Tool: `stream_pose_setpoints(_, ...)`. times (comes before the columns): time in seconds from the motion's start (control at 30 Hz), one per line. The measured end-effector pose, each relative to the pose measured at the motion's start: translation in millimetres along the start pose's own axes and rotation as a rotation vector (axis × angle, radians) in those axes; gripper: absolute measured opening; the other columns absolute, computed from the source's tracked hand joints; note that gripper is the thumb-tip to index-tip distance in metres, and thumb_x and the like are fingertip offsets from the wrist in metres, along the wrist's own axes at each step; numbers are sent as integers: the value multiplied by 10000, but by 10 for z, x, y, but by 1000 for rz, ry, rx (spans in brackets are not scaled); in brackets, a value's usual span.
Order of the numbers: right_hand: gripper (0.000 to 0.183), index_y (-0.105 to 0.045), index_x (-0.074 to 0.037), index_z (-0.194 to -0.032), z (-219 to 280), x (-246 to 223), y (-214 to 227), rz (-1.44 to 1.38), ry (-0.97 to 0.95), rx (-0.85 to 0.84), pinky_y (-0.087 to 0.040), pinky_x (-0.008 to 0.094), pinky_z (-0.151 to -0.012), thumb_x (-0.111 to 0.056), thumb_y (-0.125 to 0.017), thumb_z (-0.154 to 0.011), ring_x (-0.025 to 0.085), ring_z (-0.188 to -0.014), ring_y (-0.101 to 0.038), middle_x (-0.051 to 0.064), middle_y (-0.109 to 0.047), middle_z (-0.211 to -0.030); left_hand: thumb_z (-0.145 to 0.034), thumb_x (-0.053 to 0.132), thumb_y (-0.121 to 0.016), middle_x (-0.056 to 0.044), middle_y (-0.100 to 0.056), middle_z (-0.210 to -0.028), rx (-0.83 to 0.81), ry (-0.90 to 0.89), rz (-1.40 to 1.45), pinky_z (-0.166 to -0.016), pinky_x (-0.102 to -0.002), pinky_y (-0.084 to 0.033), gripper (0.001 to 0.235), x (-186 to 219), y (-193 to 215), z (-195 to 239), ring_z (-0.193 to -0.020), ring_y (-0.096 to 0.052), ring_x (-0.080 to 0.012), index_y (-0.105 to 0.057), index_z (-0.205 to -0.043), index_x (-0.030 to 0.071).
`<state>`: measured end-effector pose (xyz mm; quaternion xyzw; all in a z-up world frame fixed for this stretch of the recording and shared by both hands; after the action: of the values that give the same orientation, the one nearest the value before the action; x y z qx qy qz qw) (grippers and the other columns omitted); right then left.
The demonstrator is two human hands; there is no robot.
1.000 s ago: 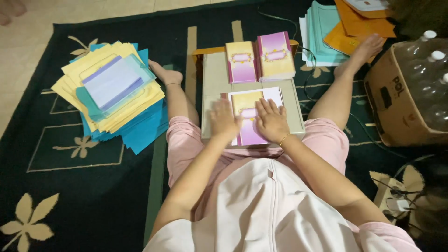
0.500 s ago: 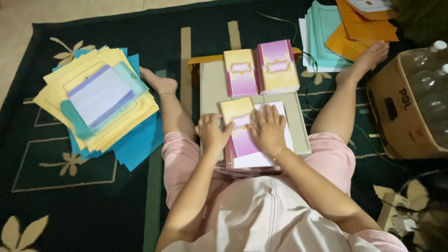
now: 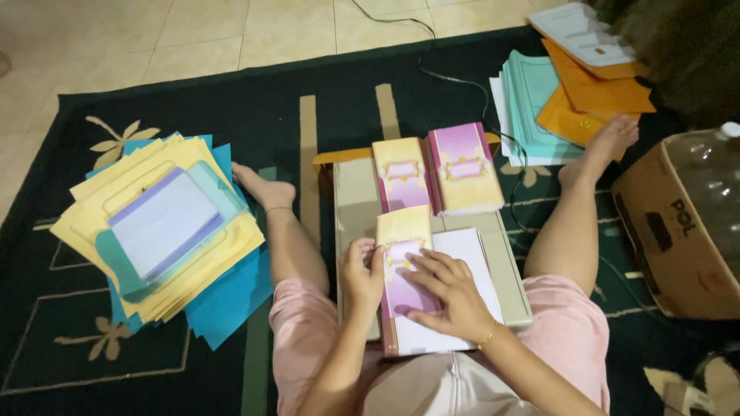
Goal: Folding paper sheets and inserting them into decorative paper sleeves.
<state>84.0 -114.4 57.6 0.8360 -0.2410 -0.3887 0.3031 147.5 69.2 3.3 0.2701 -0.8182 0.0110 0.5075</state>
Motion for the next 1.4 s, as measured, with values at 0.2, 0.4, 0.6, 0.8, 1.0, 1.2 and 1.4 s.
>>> stream_pose_setpoints(0.2, 663, -675, -128, -1303, -35, 44, 15, -43, -101, -34, -312, 471, -1139, -441, -771, -726, 300, -1409, -455, 62, -565, -1481, -848, 125, -749, -57, -721, -914, -6, 32, -91, -703, -321, -552, 226, -376, -558, -719, -779, -687, -211, -664, -1049, 69)
stream_pose_setpoints(0.4, 636, -696, -113, -1254, -33, 109, 34, -61, -144, -11, -335, 459, -1121, -375, -798, -684, 319, -1360, -494, 83, -608, -1403, -923, 162, -708, -23, -776, -1050, -270, 362, -258, -819, -303, -571, 205, -223, -1052, -1419, -912, -755, -173, -651, -1116, 125)
stream_pose_setpoints(0.6, 577, -741, -213, -1220, 87, 364, -103, -44, -187, -3, -383, 532, -1062, -550, -777, -754, 361, -1297, -547, 94, -680, -1309, -666, 561, -815, 51, -750, -860, -105, 227, -634, -781, -433, -596, 416, -904, -1332, -1530, -849, -757, -228, -682, -956, 294)
stream_pose_setpoints(0.8, 443, -777, -252, -1138, 107, 431, -110, 24, -236, 27, -406, 474, -1042, -522, -745, -788, 287, -1242, -594, 31, -723, -1221, -776, 534, -783, -143, -712, -895, -22, -2, -518, -798, -523, -536, 493, -362, -747, -963, -877, -716, -395, -690, -1033, 124)
stream_pose_setpoints(1.0, 324, -773, -244, -1065, 165, 536, -176, 90, -294, -10, -414, 415, -1016, -435, -693, -817, 234, -1218, -606, -1, -731, -1156, -646, 552, -864, -228, -598, -1263, -626, 26, -400, -978, -561, -448, 862, 141, -105, 272, -1213, -568, -463, -541, -1289, 77)
stream_pose_setpoints(1.2, 253, -749, -240, -1071, 237, 674, -324, 294, -342, -80, -416, 398, -1049, -355, -667, -861, 213, -1192, -613, -4, -703, -1118, -900, 470, -615, -112, -533, -1417, -781, -38, -659, -1017, -504, -400, 601, 288, -131, 609, -1292, -514, -331, -528, -1410, 164)
stream_pose_setpoints(1.4, 471, -638, -162, -1375, 260, 376, -268, 430, -217, -258, -408, 428, -1106, -359, -578, -952, 268, -1340, -553, 102, -633, -1352, -968, 391, -495, -170, -428, -1437, -610, 64, -738, -1030, -527, -262, 540, 186, -400, 727, -1308, -388, -395, -456, -1436, 125)
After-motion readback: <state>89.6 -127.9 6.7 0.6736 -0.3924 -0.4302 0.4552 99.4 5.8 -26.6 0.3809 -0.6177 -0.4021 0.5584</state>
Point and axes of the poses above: each hand's wrist, its own z-axis away from the middle knuckle, its own y-axis out of the back of the hand, x = y × z, the point moved 8 cm from there along -z, towards the middle knuckle
